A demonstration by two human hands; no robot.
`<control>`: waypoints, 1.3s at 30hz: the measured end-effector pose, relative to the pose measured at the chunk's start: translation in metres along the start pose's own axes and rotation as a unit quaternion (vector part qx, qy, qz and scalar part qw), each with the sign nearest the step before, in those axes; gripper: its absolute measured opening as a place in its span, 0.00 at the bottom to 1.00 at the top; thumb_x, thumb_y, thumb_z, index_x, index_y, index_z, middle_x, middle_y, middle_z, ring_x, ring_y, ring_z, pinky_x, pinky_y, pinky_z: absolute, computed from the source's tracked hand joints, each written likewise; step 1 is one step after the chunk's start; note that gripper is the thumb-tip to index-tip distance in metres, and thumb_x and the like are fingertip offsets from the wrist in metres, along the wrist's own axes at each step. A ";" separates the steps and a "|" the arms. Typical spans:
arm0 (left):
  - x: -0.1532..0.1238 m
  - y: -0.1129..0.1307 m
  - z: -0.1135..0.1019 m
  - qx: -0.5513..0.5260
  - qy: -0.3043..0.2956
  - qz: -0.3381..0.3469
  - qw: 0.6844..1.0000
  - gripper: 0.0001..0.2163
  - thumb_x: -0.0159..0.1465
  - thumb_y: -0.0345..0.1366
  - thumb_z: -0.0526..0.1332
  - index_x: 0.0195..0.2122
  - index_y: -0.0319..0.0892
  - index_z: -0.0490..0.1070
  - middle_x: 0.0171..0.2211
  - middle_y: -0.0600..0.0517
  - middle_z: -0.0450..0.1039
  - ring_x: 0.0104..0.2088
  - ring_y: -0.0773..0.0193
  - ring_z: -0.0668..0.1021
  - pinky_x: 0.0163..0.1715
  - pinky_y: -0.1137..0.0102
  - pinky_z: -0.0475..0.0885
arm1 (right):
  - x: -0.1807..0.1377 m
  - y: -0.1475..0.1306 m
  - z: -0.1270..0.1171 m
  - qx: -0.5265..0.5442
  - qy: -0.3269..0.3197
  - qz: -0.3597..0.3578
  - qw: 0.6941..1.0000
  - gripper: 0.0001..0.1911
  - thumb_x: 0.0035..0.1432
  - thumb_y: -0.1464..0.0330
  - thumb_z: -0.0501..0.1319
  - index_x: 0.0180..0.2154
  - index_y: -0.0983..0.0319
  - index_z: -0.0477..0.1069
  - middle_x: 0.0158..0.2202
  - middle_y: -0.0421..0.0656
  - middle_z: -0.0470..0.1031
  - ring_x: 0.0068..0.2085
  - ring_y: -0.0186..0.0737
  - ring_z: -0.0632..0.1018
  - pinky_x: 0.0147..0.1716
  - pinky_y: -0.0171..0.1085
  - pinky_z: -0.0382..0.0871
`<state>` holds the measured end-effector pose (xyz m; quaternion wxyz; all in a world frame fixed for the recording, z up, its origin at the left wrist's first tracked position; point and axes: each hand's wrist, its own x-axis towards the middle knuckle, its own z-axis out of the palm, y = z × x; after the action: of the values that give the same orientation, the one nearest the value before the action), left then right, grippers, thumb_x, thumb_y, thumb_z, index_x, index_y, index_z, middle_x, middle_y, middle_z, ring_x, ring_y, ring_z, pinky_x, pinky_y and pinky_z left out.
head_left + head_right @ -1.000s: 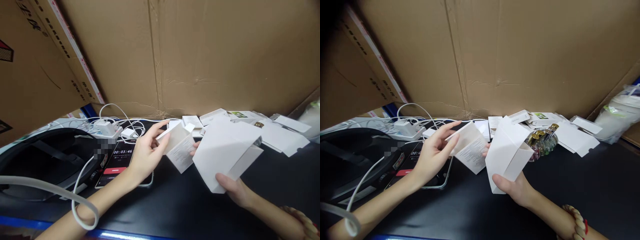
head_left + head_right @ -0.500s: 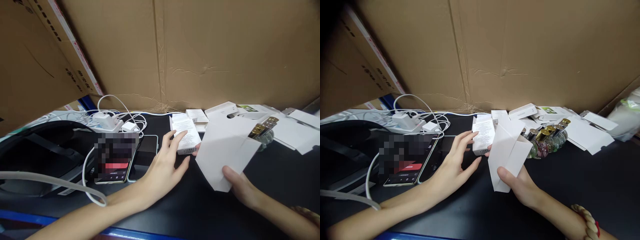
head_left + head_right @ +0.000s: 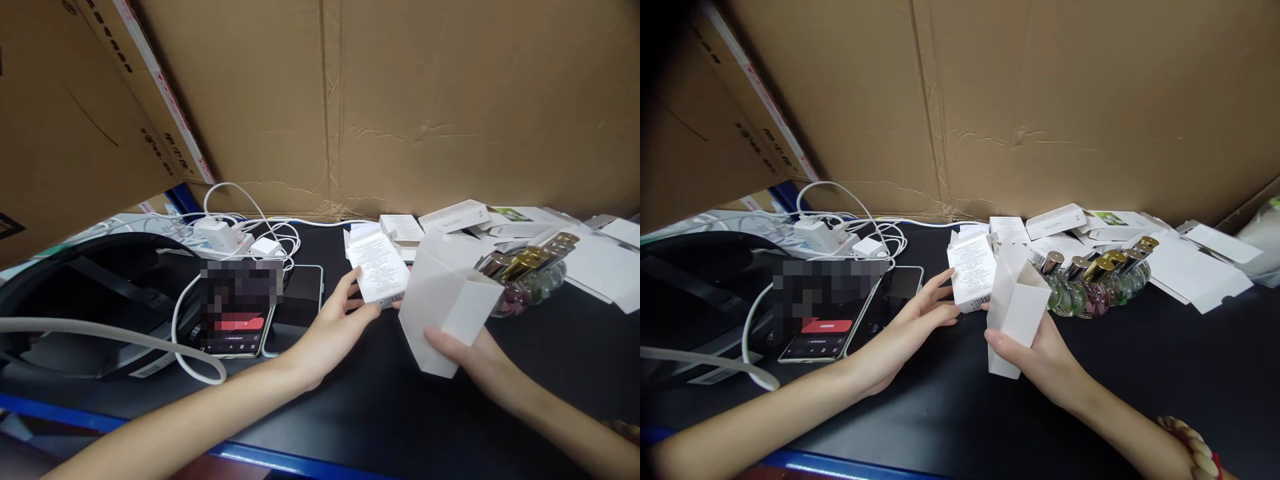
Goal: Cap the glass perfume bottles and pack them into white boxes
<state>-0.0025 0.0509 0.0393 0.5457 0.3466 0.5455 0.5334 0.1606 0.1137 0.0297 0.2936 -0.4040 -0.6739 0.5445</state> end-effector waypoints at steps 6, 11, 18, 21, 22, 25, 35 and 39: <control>-0.007 -0.002 0.004 -0.042 0.070 -0.060 0.995 0.32 0.60 0.35 0.60 0.63 0.40 0.46 0.47 0.45 0.72 0.50 0.56 0.72 0.50 0.63 0.64 | 0.003 -0.001 -0.001 -0.018 0.019 0.015 1.000 0.30 0.36 0.47 0.65 0.38 0.60 0.71 0.43 0.50 0.77 0.45 0.54 0.76 0.45 0.48 0.72; -0.006 -0.003 0.005 -0.097 0.069 -0.056 0.991 0.31 0.61 0.33 0.58 0.63 0.35 0.46 0.46 0.43 0.72 0.51 0.59 0.72 0.52 0.66 0.64 | 0.005 0.006 0.000 -0.048 0.022 0.010 0.999 0.30 0.37 0.48 0.64 0.38 0.61 0.70 0.42 0.50 0.76 0.45 0.53 0.76 0.43 0.48 0.73; -0.002 -0.002 0.003 -0.088 0.087 -0.048 0.991 0.32 0.56 0.31 0.63 0.61 0.41 0.51 0.59 0.41 0.57 0.50 0.56 0.72 0.41 0.68 0.71 | 0.005 0.001 0.002 -0.020 0.015 0.034 0.999 0.33 0.36 0.45 0.63 0.39 0.61 0.69 0.43 0.51 0.76 0.45 0.54 0.76 0.47 0.50 0.70; -0.002 -0.003 0.002 -0.095 0.071 -0.049 0.992 0.31 0.57 0.32 0.62 0.60 0.40 0.52 0.57 0.41 0.61 0.51 0.56 0.71 0.41 0.68 0.70 | 0.005 0.000 0.002 -0.009 0.012 0.041 0.999 0.33 0.36 0.45 0.63 0.39 0.61 0.68 0.43 0.51 0.76 0.46 0.54 0.76 0.47 0.49 0.70; -0.001 -0.003 0.002 -0.099 0.062 -0.044 0.992 0.30 0.57 0.31 0.62 0.60 0.40 0.52 0.56 0.41 0.63 0.51 0.56 0.71 0.42 0.68 0.69 | 0.005 0.000 0.002 -0.008 0.009 0.034 0.999 0.32 0.37 0.45 0.63 0.39 0.61 0.68 0.43 0.51 0.77 0.45 0.54 0.76 0.47 0.49 0.70; -0.001 -0.004 0.001 -0.106 0.049 -0.026 0.993 0.30 0.56 0.28 0.62 0.59 0.40 0.53 0.54 0.42 0.66 0.51 0.57 0.71 0.45 0.67 0.67 | 0.005 0.003 -0.001 -0.018 -0.001 0.002 1.000 0.28 0.43 0.48 0.62 0.40 0.61 0.69 0.44 0.50 0.76 0.46 0.52 0.76 0.46 0.47 0.71; 0.004 -0.006 0.000 -0.083 0.051 0.102 0.990 0.19 0.54 0.33 0.66 0.47 0.41 0.66 0.46 0.47 0.74 0.49 0.57 0.74 0.49 0.64 0.67 | -0.011 0.006 0.002 -0.017 -0.026 -0.085 0.996 0.32 0.40 0.53 0.67 0.48 0.57 0.68 0.42 0.47 0.76 0.41 0.51 0.77 0.39 0.45 0.76; 0.003 -0.006 0.000 -0.086 0.023 0.133 0.987 0.16 0.53 0.32 0.67 0.42 0.41 0.69 0.43 0.51 0.77 0.43 0.59 0.78 0.46 0.65 0.70 | -0.013 0.006 0.002 -0.029 -0.044 -0.094 0.994 0.36 0.40 0.54 0.68 0.52 0.56 0.65 0.41 0.47 0.76 0.42 0.51 0.77 0.40 0.46 0.76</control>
<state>-0.0018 0.0528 0.0331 0.4846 0.3555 0.4592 0.6542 0.1665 0.1020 0.0234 0.3013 -0.3230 -0.7368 0.5119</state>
